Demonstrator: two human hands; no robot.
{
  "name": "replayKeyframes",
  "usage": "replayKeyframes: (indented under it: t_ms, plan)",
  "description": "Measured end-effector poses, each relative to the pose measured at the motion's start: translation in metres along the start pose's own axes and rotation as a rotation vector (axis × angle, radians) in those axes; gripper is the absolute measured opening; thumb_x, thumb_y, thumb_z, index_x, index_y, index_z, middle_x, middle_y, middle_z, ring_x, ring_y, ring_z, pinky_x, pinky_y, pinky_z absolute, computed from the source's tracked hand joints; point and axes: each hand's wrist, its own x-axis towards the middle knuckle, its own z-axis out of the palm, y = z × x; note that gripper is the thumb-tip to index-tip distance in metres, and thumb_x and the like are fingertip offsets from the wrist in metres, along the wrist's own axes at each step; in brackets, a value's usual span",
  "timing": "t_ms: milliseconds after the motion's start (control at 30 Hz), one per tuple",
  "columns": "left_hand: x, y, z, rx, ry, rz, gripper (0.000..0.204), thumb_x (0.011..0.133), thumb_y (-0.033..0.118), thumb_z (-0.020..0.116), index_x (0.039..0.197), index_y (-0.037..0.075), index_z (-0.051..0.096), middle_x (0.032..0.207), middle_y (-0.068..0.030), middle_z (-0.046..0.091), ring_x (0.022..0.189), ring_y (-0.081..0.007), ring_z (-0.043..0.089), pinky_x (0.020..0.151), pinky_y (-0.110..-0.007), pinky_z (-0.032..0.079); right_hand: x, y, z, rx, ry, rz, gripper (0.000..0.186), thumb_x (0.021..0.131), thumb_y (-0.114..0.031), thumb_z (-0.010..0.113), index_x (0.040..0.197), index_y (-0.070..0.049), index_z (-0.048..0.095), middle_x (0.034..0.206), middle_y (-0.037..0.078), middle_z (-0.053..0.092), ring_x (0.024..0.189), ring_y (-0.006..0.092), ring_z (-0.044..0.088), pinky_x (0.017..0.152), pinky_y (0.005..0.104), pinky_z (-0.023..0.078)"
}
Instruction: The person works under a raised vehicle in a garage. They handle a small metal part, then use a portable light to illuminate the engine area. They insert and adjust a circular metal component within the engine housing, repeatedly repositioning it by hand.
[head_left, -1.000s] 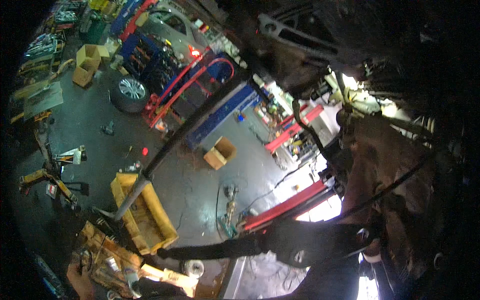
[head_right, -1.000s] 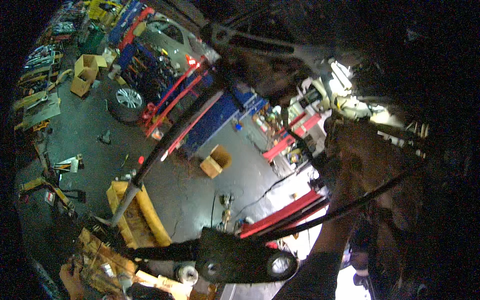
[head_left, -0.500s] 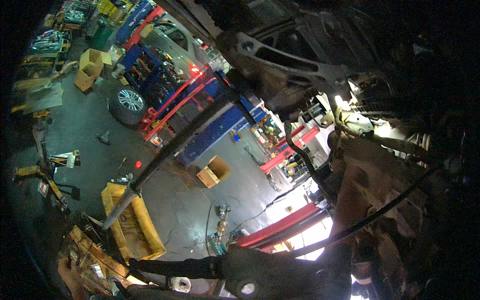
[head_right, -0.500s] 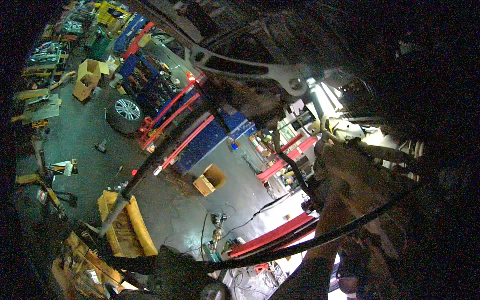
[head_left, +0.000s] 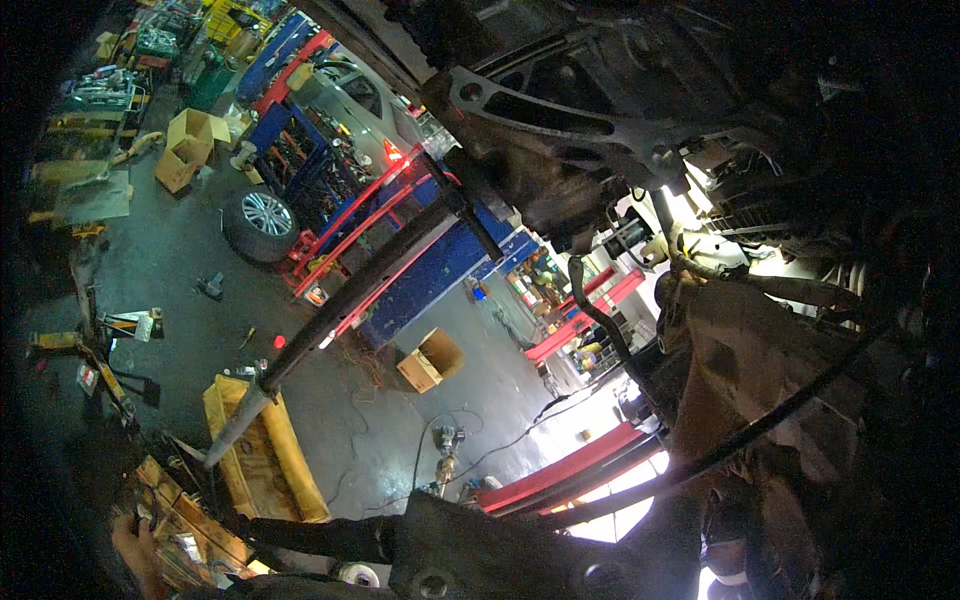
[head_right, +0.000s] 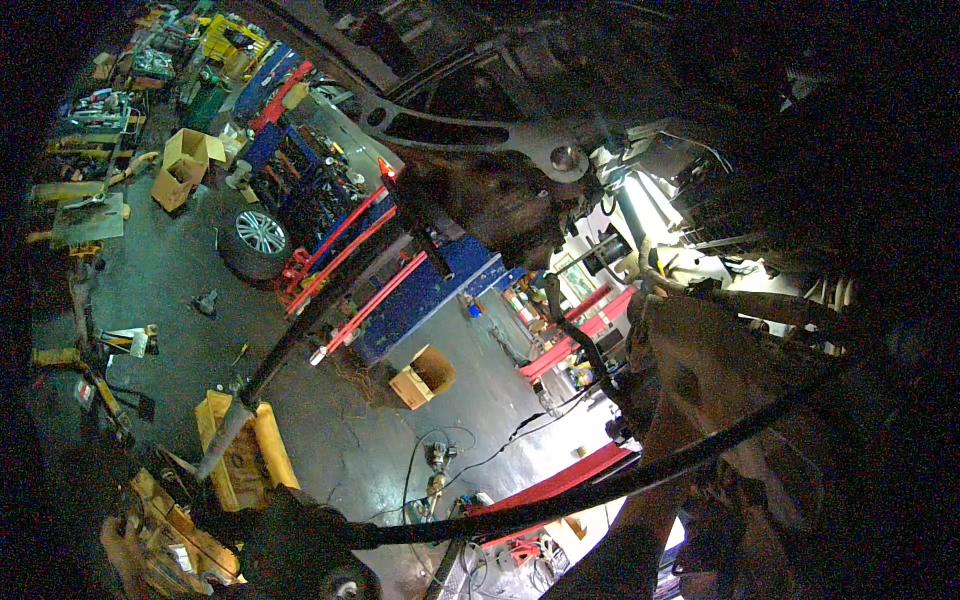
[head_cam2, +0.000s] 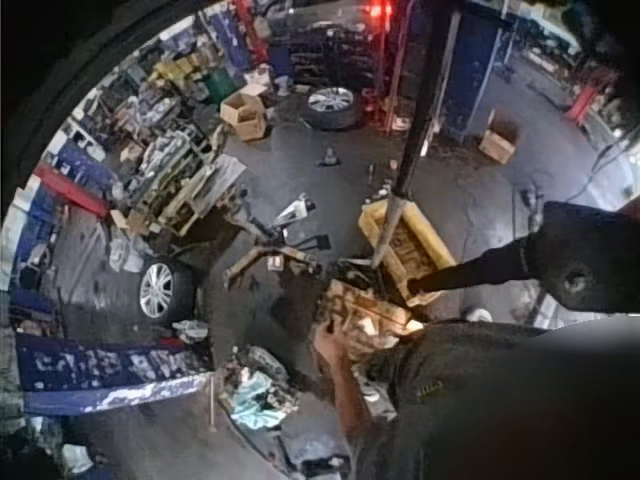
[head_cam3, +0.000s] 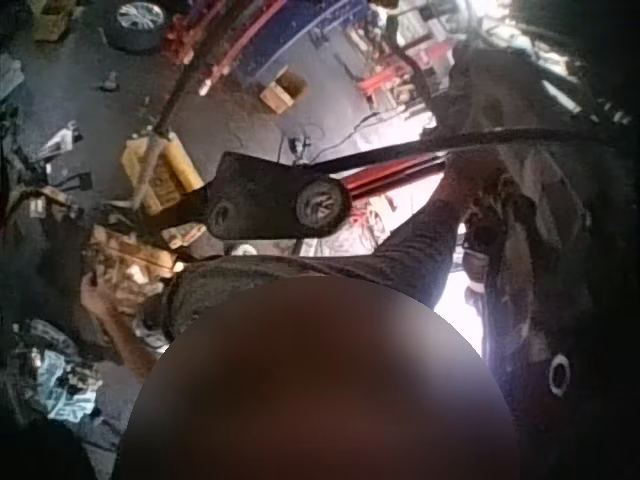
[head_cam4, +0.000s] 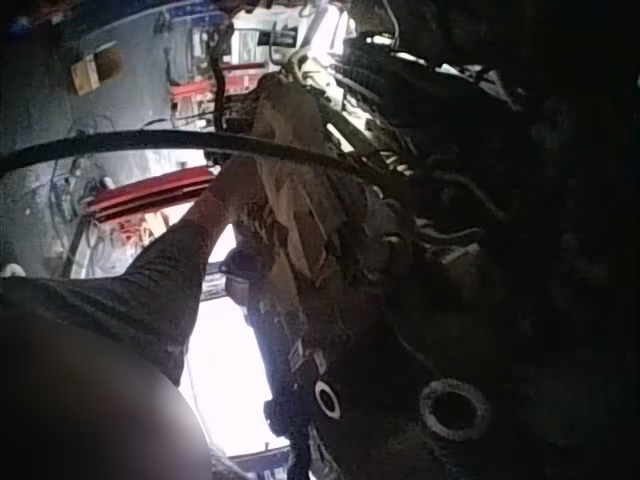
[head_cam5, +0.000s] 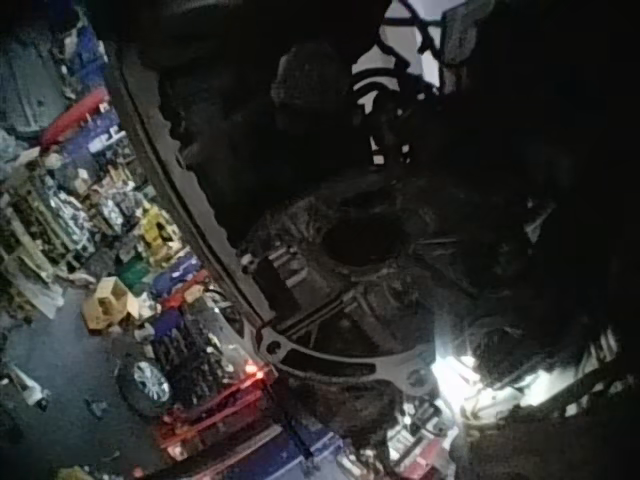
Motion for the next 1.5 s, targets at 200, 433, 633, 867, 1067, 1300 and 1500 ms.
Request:
replayKeyframes:
  t_ms: [200,433,633,867,1067,1300,1500]
  plan:
    - [-0.026,0.034,-0.023,0.007,0.025,-0.071,0.040,0.102,0.019,0.069,0.134,-0.003,0.057,0.103,-0.0163,0.063,0.087,-0.0320,0.066,0.078,-0.047,0.055,0.006,-0.003,0.000,0.004,0.018,-0.019,0.034,0.095,-0.029,0.064,0.107,0.003,0.067,0.094,0.028,0.072,0.089,0.0490,0.069,0.079,0.0558,0.053]
    - [-0.017,0.047,-0.050,0.140,-0.103,-0.099,0.039,0.102,0.022,0.070,0.128,-0.004,0.059,0.114,-0.0229,0.065,0.101,-0.0369,0.066,0.086,-0.048,0.054,0.005,-0.005,-0.004,0.017,0.029,-0.018,0.034,0.095,-0.029,0.063,0.108,0.003,0.066,0.094,0.028,0.071,0.090,0.0500,0.068,0.080,0.0567,0.053]
    - [-0.017,0.033,-0.042,0.066,-0.065,-0.104,0.028,0.099,0.021,0.074,0.110,-0.003,0.062,0.089,-0.0151,0.066,0.078,-0.0327,0.064,0.074,-0.050,0.055,0.000,0.002,-0.004,0.010,0.038,-0.022,0.034,0.095,-0.028,0.063,0.109,0.003,0.065,0.094,0.029,0.071,0.091,0.0509,0.068,0.081,0.0575,0.052]
    - [-0.007,0.030,-0.040,0.061,0.091,0.116,0.020,0.099,0.017,0.072,0.094,0.003,0.059,0.080,-0.0100,0.056,0.068,-0.0241,0.050,0.067,-0.042,0.049,-0.013,0.005,-0.006,0.017,0.054,-0.017,0.034,0.094,-0.028,0.062,0.109,0.003,0.065,0.094,0.029,0.070,0.091,0.0520,0.068,0.082,0.0584,0.052]
    - [0.001,0.027,-0.031,-0.185,-0.032,-0.076,0.018,0.098,0.015,0.071,0.093,0.002,0.060,0.080,-0.0104,0.054,0.072,-0.0251,0.051,0.071,-0.044,0.049,-0.052,0.026,-0.014,0.020,0.091,0.012,0.034,0.094,-0.027,0.061,0.110,0.003,0.064,0.094,0.030,0.070,0.092,0.0529,0.067,0.083,0.0592,0.052]
    - [0.006,0.084,-0.040,0.026,-0.188,-0.014,0.022,0.097,0.015,0.072,0.093,-0.001,0.058,0.081,-0.0105,0.053,0.072,-0.0254,0.050,0.071,-0.043,0.045,-0.127,0.038,-0.042,0.110,0.234,0.020,0.034,0.094,-0.027,0.061,0.111,0.003,0.063,0.095,0.031,0.069,0.093,0.0539,0.067,0.084,0.0601,0.051]
    - [0.014,0.094,-0.048,-0.089,-0.249,0.004,0.036,0.098,0.025,0.072,0.092,-0.002,0.050,0.083,-0.0105,0.045,0.074,-0.0264,0.044,0.069,-0.046,0.041,-0.196,0.028,-0.026,0.670,0.175,0.073,0.036,0.093,-0.030,0.063,0.112,0.001,0.060,0.092,0.026,0.068,0.089,0.0452,0.069,0.080,0.0524,0.051]
